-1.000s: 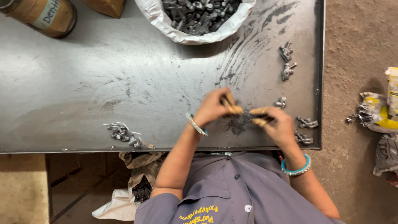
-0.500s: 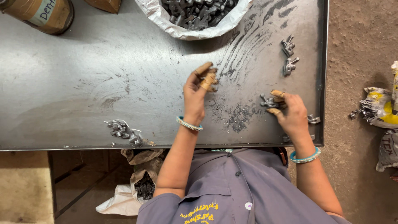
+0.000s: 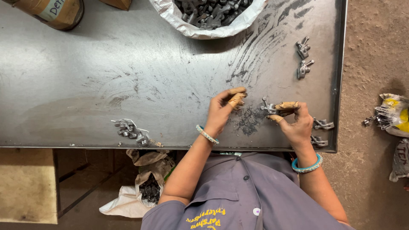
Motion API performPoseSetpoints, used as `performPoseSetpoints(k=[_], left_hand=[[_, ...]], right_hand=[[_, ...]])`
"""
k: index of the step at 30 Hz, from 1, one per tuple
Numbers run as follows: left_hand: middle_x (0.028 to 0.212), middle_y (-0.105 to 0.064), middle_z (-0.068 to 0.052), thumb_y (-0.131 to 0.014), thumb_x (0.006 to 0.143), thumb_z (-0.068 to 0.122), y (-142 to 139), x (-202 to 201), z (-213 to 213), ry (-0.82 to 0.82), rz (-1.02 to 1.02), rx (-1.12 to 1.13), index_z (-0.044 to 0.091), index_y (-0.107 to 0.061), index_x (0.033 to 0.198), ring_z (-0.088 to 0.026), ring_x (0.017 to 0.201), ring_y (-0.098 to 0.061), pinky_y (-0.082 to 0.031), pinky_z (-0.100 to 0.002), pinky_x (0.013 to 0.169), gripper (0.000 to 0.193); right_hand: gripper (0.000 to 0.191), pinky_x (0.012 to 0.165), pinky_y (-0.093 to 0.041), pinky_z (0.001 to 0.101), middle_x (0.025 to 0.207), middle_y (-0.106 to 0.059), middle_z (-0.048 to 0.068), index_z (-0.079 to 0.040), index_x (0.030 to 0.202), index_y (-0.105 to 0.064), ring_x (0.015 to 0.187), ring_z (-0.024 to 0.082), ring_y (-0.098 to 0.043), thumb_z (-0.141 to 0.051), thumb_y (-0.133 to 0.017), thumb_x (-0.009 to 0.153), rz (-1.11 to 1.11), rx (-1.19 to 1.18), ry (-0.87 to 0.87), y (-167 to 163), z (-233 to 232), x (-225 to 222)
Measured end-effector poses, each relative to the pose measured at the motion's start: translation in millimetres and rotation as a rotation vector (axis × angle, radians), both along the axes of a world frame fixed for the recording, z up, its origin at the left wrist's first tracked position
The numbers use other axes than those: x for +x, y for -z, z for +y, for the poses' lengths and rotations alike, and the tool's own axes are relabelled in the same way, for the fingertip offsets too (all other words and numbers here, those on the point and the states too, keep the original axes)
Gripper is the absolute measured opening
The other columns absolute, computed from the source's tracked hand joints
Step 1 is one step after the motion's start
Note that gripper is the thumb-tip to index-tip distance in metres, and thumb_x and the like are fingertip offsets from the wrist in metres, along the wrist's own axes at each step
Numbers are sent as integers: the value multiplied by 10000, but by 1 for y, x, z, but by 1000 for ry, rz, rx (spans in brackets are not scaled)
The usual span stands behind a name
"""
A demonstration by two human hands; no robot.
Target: The person picks small metal castings one at a time from a pile on a metal table, turns each piece over in their hands, and sets it aside, then sweeps dark debris across the table surface with a stone and gathers pieces into a sack.
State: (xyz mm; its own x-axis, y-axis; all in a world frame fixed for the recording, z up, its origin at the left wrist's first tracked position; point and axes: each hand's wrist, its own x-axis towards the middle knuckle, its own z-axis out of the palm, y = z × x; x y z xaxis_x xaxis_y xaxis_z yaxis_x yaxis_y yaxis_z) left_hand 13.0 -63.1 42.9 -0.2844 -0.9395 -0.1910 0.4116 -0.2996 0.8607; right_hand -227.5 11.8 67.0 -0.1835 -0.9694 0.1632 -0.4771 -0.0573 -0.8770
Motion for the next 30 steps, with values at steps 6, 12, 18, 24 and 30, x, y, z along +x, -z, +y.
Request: performPoseSetpoints(k=[6, 12, 18, 24, 30], left_hand=[[1184, -750, -43, -578, 1056, 175, 0, -25, 5, 174, 19, 125, 41, -698, 1310, -101, 979, -704, -564, -244, 818, 312], [1122, -757, -73, -666, 1020, 138, 3, -30, 4, 191, 55, 175, -12, -726, 1256, -119, 952, -703, -582, -276, 827, 285], [1021, -761, -107, -730, 939, 51, 13, -30, 2, 163, 197, 334, -43, -717, 1143, -148, 890, -733, -616, -284, 791, 225], [1002, -760, -109, -724, 945, 35, 23, -31, 5, 134, 223, 403, -38, -710, 1094, -137, 861, -720, -614, -276, 763, 166], [982, -759, -111, -740, 921, 36, 20, -31, 3, 141, 184, 296, -30, -706, 1066, -137, 859, -730, -622, -283, 768, 162]], right_hand=[[424, 859, -590, 286, 1051, -744, 118, 11, 1109, -577, 943, 156, -726, 29, -869, 802, 108, -52, -54, -5, 2, 1], [414, 877, -587, 291, 1077, -718, 54, -11, 1148, -583, 970, 154, -702, 13, -838, 824, -258, 40, -89, 4, 4, 4], [294, 699, -577, 316, 1036, -719, 30, -54, 1234, -659, 854, 134, -670, -135, -743, 964, -1298, 330, -25, 26, 1, 0], [310, 673, -588, 335, 999, -719, 32, -75, 1218, -690, 800, 137, -664, -242, -704, 957, -1266, 419, 23, 40, 1, -4], [289, 663, -568, 312, 976, -718, 43, -40, 1190, -691, 791, 138, -660, -231, -712, 974, -1226, 397, -9, 37, 0, -2]])
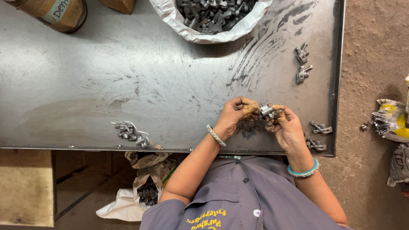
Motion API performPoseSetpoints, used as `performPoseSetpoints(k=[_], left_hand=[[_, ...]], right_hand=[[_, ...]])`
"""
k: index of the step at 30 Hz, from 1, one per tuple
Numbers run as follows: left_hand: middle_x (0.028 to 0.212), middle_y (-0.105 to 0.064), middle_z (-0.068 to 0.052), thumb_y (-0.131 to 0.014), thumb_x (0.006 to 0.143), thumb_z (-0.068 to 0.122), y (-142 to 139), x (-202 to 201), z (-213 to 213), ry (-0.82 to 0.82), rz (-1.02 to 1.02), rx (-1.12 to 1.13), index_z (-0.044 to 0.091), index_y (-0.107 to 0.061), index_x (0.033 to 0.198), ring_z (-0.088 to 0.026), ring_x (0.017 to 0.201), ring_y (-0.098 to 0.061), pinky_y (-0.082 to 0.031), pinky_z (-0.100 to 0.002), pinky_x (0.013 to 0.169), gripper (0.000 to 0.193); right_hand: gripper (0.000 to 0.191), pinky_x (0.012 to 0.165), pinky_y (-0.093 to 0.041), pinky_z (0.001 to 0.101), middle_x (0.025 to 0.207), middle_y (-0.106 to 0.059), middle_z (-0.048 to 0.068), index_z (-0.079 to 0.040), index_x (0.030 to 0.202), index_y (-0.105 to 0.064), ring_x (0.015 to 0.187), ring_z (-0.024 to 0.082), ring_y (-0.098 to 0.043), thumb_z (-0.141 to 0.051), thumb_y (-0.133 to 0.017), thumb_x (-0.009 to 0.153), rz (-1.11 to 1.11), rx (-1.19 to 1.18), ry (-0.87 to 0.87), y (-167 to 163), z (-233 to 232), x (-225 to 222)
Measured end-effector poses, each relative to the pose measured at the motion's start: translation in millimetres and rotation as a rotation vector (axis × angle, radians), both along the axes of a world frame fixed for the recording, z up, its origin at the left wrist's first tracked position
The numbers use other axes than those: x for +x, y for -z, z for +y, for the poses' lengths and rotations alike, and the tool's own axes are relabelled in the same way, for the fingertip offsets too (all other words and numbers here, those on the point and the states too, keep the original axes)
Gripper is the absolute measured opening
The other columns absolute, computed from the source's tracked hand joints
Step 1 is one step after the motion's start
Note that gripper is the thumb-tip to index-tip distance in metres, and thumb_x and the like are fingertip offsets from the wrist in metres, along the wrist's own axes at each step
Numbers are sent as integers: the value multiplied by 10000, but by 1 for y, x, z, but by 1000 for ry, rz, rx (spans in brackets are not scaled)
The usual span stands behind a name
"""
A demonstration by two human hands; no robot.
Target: The person picks small metal castings one at a time from a pile on a metal table, turns each piece over in their hands, and sets it aside, then sweeps dark debris across the table surface with a stone and gathers pieces into a sack.
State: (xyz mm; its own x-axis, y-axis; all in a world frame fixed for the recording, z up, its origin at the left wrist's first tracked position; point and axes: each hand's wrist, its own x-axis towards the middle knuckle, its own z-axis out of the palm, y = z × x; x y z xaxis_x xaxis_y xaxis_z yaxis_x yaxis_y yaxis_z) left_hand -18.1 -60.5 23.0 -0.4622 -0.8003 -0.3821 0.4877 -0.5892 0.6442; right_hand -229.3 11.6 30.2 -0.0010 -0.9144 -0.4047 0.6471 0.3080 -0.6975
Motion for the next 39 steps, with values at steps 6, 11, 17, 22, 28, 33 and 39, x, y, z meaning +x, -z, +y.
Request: performPoseSetpoints(k=[6, 11, 17, 22, 28, 33, 39], left_hand=[[941, -789, -103, -766, 820, -46, -32, 34, -56, 148, -463, -445, -26, -753, 1019, -126, 815, -723, -596, -278, 726, 201], [1191, -742, -127, -694, 938, -24, -67, 62, -99, -567, -31, -342, -32, -654, 1268, -178, 1005, -736, -616, -319, 861, 332], [1217, -731, -150, -684, 985, -3, -65, 66, -78, -553, -79, -328, -40, -659, 1297, -179, 1023, -727, -630, -311, 914, 315], [1138, -753, -133, -701, 942, -5, -45, 65, -39, -464, -215, -174, -21, -696, 1229, -165, 945, -730, -625, -284, 812, 288], [1120, -745, -108, -727, 934, -15, -30, 55, -16, -368, -238, -141, -20, -696, 1237, -149, 970, -704, -570, -274, 824, 305], [1154, -747, -102, -693, 925, -30, -25, 45, -9, -288, -256, -220, -30, -676, 1259, -148, 1042, -713, -583, -277, 942, 335], [1160, -740, -67, -661, 944, -12, -17, 29, 3, -140, -135, -196, -9, -675, 1253, -113, 1049, -702, -572, -247, 914, 309]], right_hand=[[285, 813, -552, 242, 1041, -737, 32, -17, 1179, -703, 921, 119, -677, -94, -742, 908, 578, -135, -220, -31, -24, 7], [374, 859, -566, 299, 1173, -683, 52, -73, 1166, -714, 1010, 188, -673, -142, -884, 840, 1404, -175, 59, -62, -71, -12], [695, 1028, -430, 431, 1286, -632, 133, -28, 1352, -575, 1213, 339, -492, -134, -957, 781, 1686, -288, 159, -55, -138, -35], [533, 965, -520, 379, 1214, -628, 126, -61, 1290, -618, 1058, 264, -654, -89, -920, 853, 1648, -190, 138, -41, -142, -30], [602, 987, -545, 352, 1153, -724, 63, -74, 1269, -604, 1070, 204, -691, -10, -877, 736, 1363, -297, -113, -58, -100, 0], [618, 1025, -421, 447, 1115, -756, 88, -46, 1221, -612, 1049, 257, -689, 26, -908, 683, 1578, -547, -195, -81, -60, 27], [626, 1053, -519, 360, 1205, -709, 121, -27, 1285, -522, 1176, 263, -654, 44, -844, 753, 1316, -594, -230, -79, -30, 42]])
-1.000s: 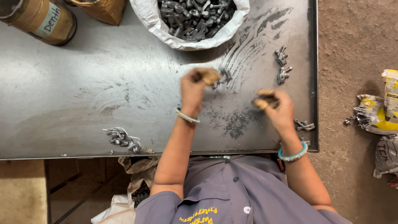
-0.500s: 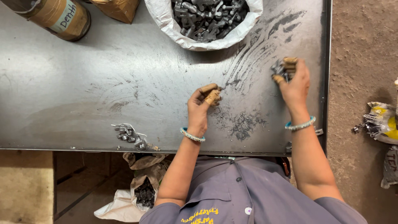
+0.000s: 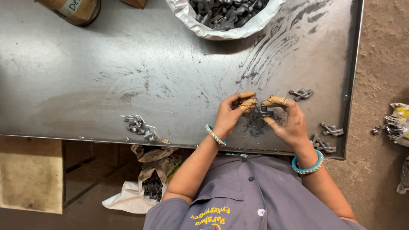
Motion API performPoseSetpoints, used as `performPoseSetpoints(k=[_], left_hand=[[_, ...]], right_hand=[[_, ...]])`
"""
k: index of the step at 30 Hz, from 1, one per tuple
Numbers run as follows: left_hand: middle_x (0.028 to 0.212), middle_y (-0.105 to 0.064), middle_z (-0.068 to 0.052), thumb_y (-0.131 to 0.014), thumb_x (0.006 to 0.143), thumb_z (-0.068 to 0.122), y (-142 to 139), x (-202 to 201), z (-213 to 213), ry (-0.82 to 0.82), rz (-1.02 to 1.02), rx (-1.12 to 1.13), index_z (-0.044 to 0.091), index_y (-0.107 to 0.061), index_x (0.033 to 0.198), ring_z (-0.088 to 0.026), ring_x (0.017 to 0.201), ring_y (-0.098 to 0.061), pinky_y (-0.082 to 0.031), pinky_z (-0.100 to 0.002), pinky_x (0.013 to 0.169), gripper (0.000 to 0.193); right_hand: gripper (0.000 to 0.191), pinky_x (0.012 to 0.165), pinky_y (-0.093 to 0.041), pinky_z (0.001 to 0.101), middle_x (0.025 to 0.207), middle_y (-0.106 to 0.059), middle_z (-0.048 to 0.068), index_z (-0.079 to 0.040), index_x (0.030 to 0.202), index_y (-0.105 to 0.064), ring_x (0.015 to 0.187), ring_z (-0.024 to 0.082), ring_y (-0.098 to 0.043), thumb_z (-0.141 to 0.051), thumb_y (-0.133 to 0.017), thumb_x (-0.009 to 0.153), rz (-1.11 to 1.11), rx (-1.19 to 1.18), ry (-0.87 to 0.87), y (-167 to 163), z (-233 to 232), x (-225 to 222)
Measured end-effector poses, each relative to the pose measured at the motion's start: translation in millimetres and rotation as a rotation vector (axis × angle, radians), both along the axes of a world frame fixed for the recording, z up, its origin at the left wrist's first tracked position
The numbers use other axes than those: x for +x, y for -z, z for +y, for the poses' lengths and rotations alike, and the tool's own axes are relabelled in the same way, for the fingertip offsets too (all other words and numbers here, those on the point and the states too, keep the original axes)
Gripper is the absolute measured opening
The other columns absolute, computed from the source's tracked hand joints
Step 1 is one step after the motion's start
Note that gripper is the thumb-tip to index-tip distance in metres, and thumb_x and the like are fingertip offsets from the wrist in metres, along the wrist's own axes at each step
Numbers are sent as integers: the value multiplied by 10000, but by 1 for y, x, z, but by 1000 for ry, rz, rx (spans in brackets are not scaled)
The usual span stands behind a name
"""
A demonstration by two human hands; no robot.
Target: The person picks small metal castings one at a time from a pile on a metal table, turns each piece over in their hands, and sets it aside, then sweeps dark debris across the table surface with a stone and gathers pieces into a sack.
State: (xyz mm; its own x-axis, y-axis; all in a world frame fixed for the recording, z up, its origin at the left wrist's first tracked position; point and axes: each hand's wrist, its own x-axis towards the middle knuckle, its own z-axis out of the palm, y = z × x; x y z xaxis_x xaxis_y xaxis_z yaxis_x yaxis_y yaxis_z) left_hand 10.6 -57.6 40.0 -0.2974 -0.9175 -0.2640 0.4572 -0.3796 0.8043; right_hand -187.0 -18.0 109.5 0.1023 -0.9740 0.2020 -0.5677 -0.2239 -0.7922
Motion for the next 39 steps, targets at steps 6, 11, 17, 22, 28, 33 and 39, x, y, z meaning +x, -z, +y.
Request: performPoseSetpoints(k=[6, 11, 17, 22, 28, 33, 39], left_hand=[[970, -759, -60, -703, 957, 40, 16, -2, 2, 44, 29, 159, -5, -724, 1098, -107, 838, -701, -572, -252, 673, 150], [922, -757, -52, -721, 955, 86, 23, 1, 5, 65, 75, 273, 17, -727, 1059, -112, 787, -700, -558, -246, 633, 125], [937, -753, -39, -719, 953, 80, 30, 0, 8, 75, 137, 380, 37, -718, 1039, -101, 793, -694, -557, -249, 646, 96], [977, -750, -46, -699, 976, 72, 38, -10, 11, 15, 91, 292, 11, -703, 1099, -84, 823, -691, -567, -241, 701, 138], [958, -739, -48, -674, 992, 86, 40, -20, 13, -29, 71, 268, 0, -667, 1153, -77, 784, -682, -561, -234, 670, 183], [886, -718, -39, -707, 959, 96, 24, -21, 13, 8, -23, 149, 16, -657, 1042, -68, 735, -658, -537, -227, 620, 126], [674, -654, -16, -904, 765, 211, -20, 5, -30, 224, -683, -311, 48, -637, 767, -83, 605, -584, -465, -226, 538, 312]], right_hand=[[686, 1070, -541, 350, 1311, -644, 166, -20, 1375, -422, 1245, 238, -651, 122, -761, 795, -442, 156, 1, 14, 12, 3], [764, 1049, -561, 378, 1339, -610, 189, -39, 1436, -371, 1247, 249, -641, 166, -736, 797, -707, 213, -11, 18, 16, 2], [580, 991, -608, 369, 1263, -665, 185, 19, 1352, -510, 1190, 240, -683, 154, -720, 828, -809, 279, 45, 28, 18, -6], [317, 958, -584, 325, 1195, -710, 145, 65, 1220, -659, 1074, 181, -687, 103, -729, 913, -898, 375, 154, 48, 16, -11], [227, 691, -587, 275, 1052, -737, 103, 25, 1194, -675, 812, 141, -709, -23, -691, 973, -1052, 577, 270, 62, 20, -13], [245, 698, -588, 271, 1026, -741, 102, 35, 1198, -684, 804, 138, -705, -29, -700, 962, -1009, 567, 276, 58, 24, -14], [342, 774, -593, 272, 1054, -740, 79, -10, 1156, -721, 905, 134, -718, -19, -828, 831, -324, 341, 198, 28, 20, -13]])
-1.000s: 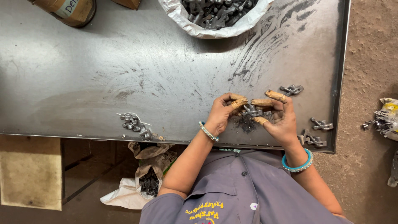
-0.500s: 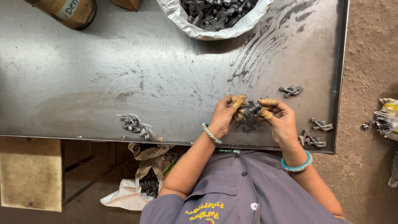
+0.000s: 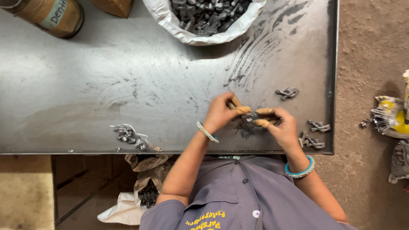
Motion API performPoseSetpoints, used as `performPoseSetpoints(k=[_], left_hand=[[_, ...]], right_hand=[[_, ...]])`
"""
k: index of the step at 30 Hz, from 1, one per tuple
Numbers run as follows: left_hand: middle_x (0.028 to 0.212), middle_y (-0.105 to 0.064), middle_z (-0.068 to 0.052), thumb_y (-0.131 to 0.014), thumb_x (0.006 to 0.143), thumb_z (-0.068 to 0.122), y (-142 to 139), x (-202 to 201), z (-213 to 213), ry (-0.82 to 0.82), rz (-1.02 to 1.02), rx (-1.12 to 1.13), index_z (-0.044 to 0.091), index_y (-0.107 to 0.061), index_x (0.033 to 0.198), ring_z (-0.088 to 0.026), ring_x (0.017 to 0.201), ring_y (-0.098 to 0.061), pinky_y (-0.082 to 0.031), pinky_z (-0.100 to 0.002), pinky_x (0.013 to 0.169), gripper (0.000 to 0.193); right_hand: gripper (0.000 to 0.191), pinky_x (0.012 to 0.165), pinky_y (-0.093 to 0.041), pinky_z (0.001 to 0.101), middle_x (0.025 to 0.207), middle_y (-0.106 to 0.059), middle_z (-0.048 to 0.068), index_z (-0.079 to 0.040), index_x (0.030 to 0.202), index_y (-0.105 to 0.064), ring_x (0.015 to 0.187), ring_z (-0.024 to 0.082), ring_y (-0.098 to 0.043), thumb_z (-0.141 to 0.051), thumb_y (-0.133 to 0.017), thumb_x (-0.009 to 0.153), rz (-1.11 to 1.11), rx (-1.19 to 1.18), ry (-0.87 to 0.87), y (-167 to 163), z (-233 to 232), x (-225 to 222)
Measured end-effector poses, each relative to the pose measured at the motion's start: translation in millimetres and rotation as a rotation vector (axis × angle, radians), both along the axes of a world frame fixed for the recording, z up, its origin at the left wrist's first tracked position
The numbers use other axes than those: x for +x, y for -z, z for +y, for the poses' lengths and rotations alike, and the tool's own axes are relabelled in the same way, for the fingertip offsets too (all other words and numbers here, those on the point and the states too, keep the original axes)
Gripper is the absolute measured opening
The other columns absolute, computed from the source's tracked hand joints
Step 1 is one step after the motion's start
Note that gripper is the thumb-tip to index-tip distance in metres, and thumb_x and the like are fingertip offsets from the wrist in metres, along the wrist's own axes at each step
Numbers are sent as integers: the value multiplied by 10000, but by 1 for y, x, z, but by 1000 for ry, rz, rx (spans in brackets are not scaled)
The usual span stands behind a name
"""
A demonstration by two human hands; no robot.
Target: The person picks small metal castings one at a time from a pile on a metal table, turns each piece over in their hands, and sets it aside, then sweeps dark debris across the table surface with a stone and gathers pieces into a sack.
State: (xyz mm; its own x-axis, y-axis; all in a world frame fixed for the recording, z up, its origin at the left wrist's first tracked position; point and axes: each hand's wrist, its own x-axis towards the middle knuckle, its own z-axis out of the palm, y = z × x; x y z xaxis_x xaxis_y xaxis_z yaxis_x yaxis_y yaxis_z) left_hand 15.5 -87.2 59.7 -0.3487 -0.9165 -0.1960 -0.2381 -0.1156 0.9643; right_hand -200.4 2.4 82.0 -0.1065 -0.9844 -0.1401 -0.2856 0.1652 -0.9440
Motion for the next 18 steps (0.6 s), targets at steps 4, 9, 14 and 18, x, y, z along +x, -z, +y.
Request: performPoseSetpoints(k=[4, 9, 14, 18], left_hand=[[854, -711, -49, -837, 821, 72, -33, 25, -50, -373, 324, 25, 27, -697, 964, -130, 739, -661, -545, -266, 645, 204], [1141, -741, -79, -695, 939, -42, -51, 38, -60, -619, 761, -101, 15, -651, 1206, -160, 998, -725, -621, -294, 844, 277], [1075, -744, -82, -721, 930, 12, -29, 31, -28, -638, 547, 122, 15, -655, 1178, -170, 935, -726, -619, -294, 787, 257], [1039, -734, -96, -759, 919, 5, -4, 19, 8, -576, 521, 206, 3, -660, 1150, -156, 900, -700, -580, -275, 762, 252]], right_hand=[[433, 831, -595, 312, 1193, -703, 85, -95, 1181, -724, 1028, 215, -646, 37, -824, 781, 498, -176, 82, -31, -12, -17], [566, 1029, -496, 407, 1270, -680, 114, -58, 1287, -683, 1198, 327, -572, 87, -781, 749, 692, -254, 63, -40, -33, -37], [501, 1008, -493, 406, 1192, -695, 110, -65, 1249, -702, 1138, 317, -586, 55, -820, 777, 716, -197, 48, -27, -43, -40], [424, 907, -555, 355, 1116, -672, 113, -49, 1142, -686, 999, 240, -653, 1, -874, 766, 509, -46, 129, -12, -39, -36]])
